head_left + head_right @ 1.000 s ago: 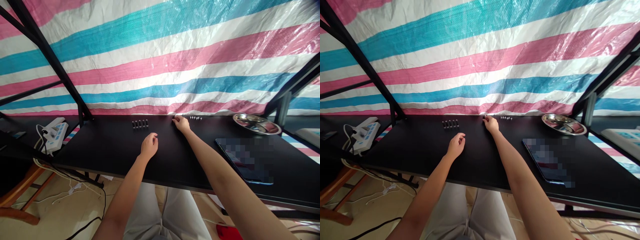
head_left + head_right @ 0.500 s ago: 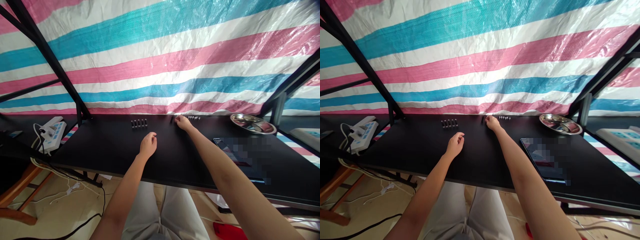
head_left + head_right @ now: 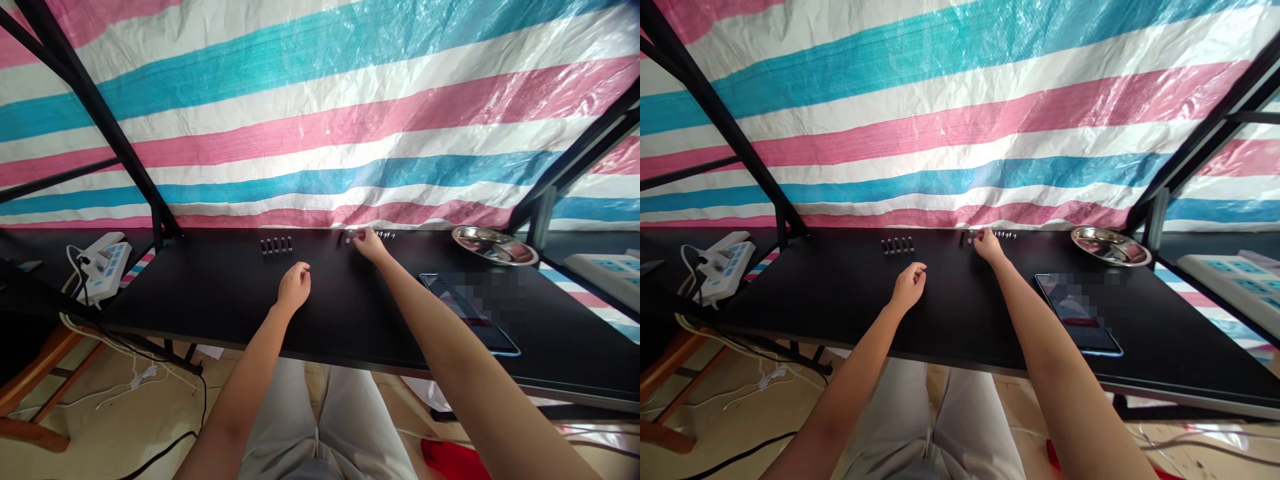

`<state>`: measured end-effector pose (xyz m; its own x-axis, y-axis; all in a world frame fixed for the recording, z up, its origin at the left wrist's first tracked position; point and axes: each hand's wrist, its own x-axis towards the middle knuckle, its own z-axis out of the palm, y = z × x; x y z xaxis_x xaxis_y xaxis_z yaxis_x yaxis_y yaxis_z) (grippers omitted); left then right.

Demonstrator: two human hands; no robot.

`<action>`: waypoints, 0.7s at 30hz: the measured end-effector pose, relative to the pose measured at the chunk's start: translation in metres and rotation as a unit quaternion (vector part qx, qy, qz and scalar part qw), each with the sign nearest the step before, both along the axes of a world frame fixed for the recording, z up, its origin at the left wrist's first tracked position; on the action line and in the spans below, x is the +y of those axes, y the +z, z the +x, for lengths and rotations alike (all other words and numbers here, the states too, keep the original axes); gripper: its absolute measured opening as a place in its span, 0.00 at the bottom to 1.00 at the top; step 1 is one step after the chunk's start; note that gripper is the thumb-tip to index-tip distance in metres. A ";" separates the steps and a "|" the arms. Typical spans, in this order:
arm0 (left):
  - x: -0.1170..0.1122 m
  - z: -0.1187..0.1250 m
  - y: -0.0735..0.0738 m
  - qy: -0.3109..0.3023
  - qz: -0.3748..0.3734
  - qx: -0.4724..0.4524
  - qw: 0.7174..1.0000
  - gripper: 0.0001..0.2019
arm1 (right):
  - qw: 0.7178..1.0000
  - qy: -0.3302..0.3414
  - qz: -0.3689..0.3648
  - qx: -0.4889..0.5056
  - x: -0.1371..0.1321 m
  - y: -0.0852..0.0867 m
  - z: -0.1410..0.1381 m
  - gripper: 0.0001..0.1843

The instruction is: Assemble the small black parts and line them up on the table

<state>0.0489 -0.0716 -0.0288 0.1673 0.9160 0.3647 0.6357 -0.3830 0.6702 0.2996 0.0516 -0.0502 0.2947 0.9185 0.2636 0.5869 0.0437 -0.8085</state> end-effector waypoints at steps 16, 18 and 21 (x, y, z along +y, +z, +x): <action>0.006 0.011 0.048 0.143 -0.043 0.210 0.966 0.28 | 0.975 0.046 0.213 0.043 -0.110 0.014 -0.070 0.12; 0.017 0.011 0.054 0.146 -0.077 0.228 0.960 0.31 | 0.977 0.058 0.205 0.020 -0.112 0.014 -0.071 0.13; 0.034 0.010 0.056 0.131 -0.106 0.244 0.955 0.34 | 0.980 0.075 0.182 -0.001 -0.112 0.013 -0.071 0.14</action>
